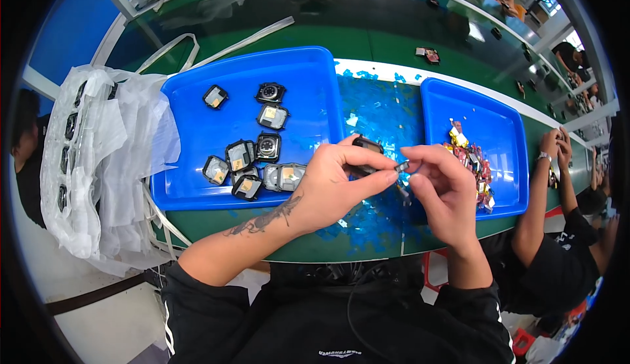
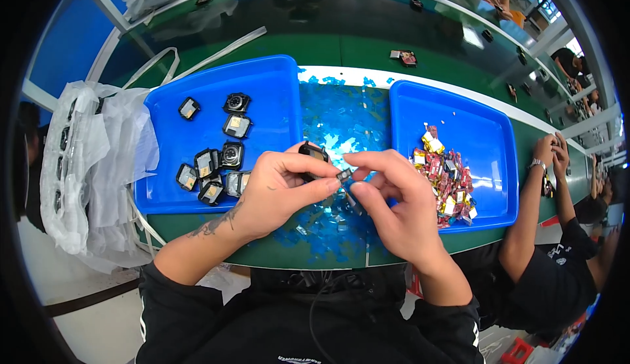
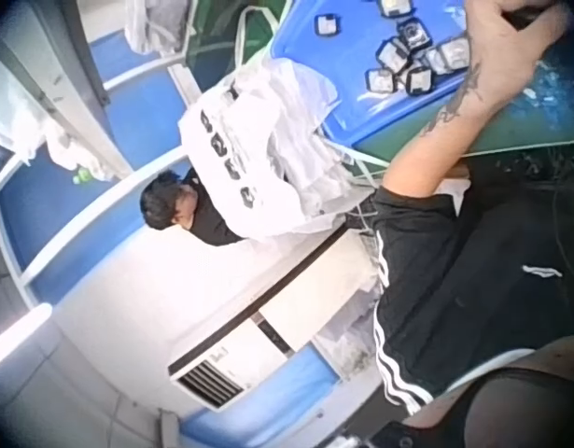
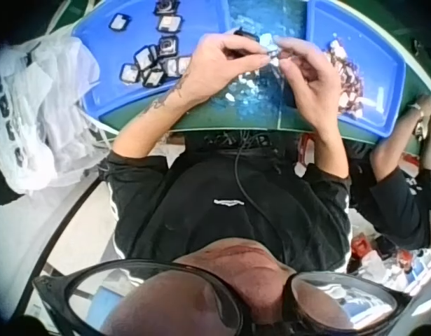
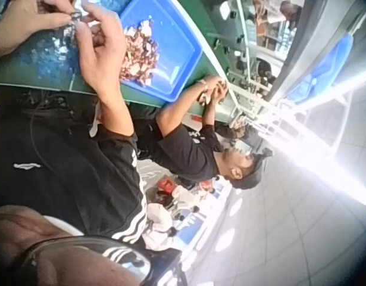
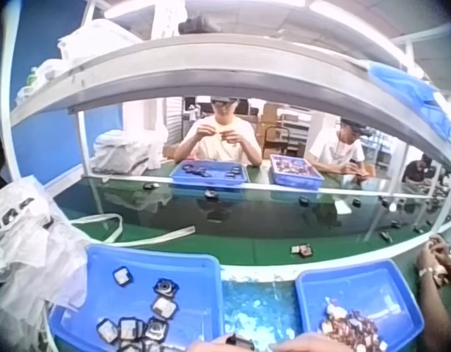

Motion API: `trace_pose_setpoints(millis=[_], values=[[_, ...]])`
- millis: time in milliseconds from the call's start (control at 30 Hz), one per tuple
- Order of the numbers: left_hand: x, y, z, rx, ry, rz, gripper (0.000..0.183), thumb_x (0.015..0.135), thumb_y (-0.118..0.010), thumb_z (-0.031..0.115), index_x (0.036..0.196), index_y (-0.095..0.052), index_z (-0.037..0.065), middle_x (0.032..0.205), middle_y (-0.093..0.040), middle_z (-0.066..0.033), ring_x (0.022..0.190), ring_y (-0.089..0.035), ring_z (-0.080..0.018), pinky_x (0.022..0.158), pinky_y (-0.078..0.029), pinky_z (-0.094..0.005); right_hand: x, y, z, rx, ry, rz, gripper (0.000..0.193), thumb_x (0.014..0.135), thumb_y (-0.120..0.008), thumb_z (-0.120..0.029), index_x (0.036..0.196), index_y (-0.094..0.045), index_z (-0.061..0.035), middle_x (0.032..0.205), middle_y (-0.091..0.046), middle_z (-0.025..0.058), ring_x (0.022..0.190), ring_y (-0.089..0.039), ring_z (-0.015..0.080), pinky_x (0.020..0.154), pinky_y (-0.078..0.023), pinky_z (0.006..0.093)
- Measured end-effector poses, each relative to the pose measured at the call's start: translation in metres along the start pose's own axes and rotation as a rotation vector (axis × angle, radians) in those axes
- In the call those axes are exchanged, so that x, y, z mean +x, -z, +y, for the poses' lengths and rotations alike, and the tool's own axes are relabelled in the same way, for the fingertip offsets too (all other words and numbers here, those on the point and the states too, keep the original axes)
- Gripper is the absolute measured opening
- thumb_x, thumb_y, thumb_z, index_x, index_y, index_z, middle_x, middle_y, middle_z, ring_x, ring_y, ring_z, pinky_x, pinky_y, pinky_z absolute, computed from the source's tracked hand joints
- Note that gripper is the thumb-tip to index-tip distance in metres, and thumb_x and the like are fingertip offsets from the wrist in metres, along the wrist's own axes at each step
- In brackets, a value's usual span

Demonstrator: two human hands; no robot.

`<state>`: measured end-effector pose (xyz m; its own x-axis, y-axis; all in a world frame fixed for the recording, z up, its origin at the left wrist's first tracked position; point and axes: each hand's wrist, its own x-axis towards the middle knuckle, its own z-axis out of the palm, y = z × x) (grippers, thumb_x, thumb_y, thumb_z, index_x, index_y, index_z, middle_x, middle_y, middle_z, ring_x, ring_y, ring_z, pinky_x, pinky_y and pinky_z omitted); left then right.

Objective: Manual assembly and sorting of small electronic components on a factory assembly line.

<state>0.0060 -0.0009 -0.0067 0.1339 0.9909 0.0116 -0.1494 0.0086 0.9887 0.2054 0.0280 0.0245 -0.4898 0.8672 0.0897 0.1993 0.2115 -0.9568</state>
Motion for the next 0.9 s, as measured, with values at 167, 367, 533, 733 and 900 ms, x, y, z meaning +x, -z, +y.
trace_pose_setpoints(millis=[167, 367, 533, 733, 900], values=[[-0.001, 0.002, 0.004, -0.119, 0.137, -0.151, 0.020, 0.090, -0.064, 0.000, 0.109, -0.068, -0.005, 0.106, -0.061, -0.0090, 0.093, -0.058, -0.0100, 0.078, -0.048, -0.0231, 0.007, -0.001, 0.022, 0.185, 0.202, -0.061, 0.016, 0.089, -0.061, 0.005, 0.105, -0.063, 0.0039, 0.106, -0.060, 0.0100, 0.086, -0.060, 0.0099, 0.072, -0.050, 0.0198], [-0.001, -0.004, 0.004, -0.121, -0.043, -0.004, 0.053, 0.095, -0.044, -0.007, 0.146, -0.033, -0.001, 0.132, -0.052, -0.0146, 0.120, -0.052, -0.0154, 0.102, -0.043, -0.0307, -0.001, 0.002, 0.013, 0.194, 0.085, 0.153, 0.008, 0.090, -0.060, 0.005, 0.098, -0.062, 0.0045, 0.091, -0.067, 0.0089, 0.081, -0.065, 0.0122, 0.071, -0.053, 0.0223], [-0.005, -0.010, -0.002, -0.241, -0.009, -0.006, 0.052, 0.094, -0.045, -0.009, 0.144, -0.032, -0.005, 0.132, -0.052, -0.0149, 0.121, -0.052, -0.0169, 0.102, -0.042, -0.0301, 0.011, -0.024, 0.008, -0.226, 0.180, 0.155, 0.012, 0.081, -0.070, 0.005, 0.092, -0.068, -0.0003, 0.082, -0.066, 0.0098, 0.069, -0.066, 0.0151, 0.064, -0.053, 0.0255], [-0.004, -0.012, -0.014, -0.220, -0.055, 0.008, 0.047, 0.094, -0.052, -0.007, 0.139, -0.039, -0.006, 0.130, -0.054, -0.0153, 0.118, -0.055, -0.0152, 0.096, -0.047, -0.0275, 0.020, -0.033, 0.007, -0.478, 0.406, 0.254, 0.011, 0.079, -0.072, 0.004, 0.086, -0.065, -0.0003, 0.077, -0.064, 0.0099, 0.062, -0.061, 0.0168, 0.055, -0.050, 0.0278], [-0.004, -0.007, -0.007, -0.287, 0.030, 0.054, 0.045, 0.093, -0.056, -0.004, 0.136, -0.044, -0.006, 0.123, -0.059, -0.0150, 0.113, -0.058, -0.0152, 0.093, -0.050, -0.0272, 0.014, -0.025, 0.008, -0.343, 0.325, 0.233, 0.012, 0.080, -0.072, 0.004, 0.090, -0.068, -0.0002, 0.076, -0.064, 0.0080, 0.062, -0.061, 0.0146, 0.053, -0.047, 0.0261]])
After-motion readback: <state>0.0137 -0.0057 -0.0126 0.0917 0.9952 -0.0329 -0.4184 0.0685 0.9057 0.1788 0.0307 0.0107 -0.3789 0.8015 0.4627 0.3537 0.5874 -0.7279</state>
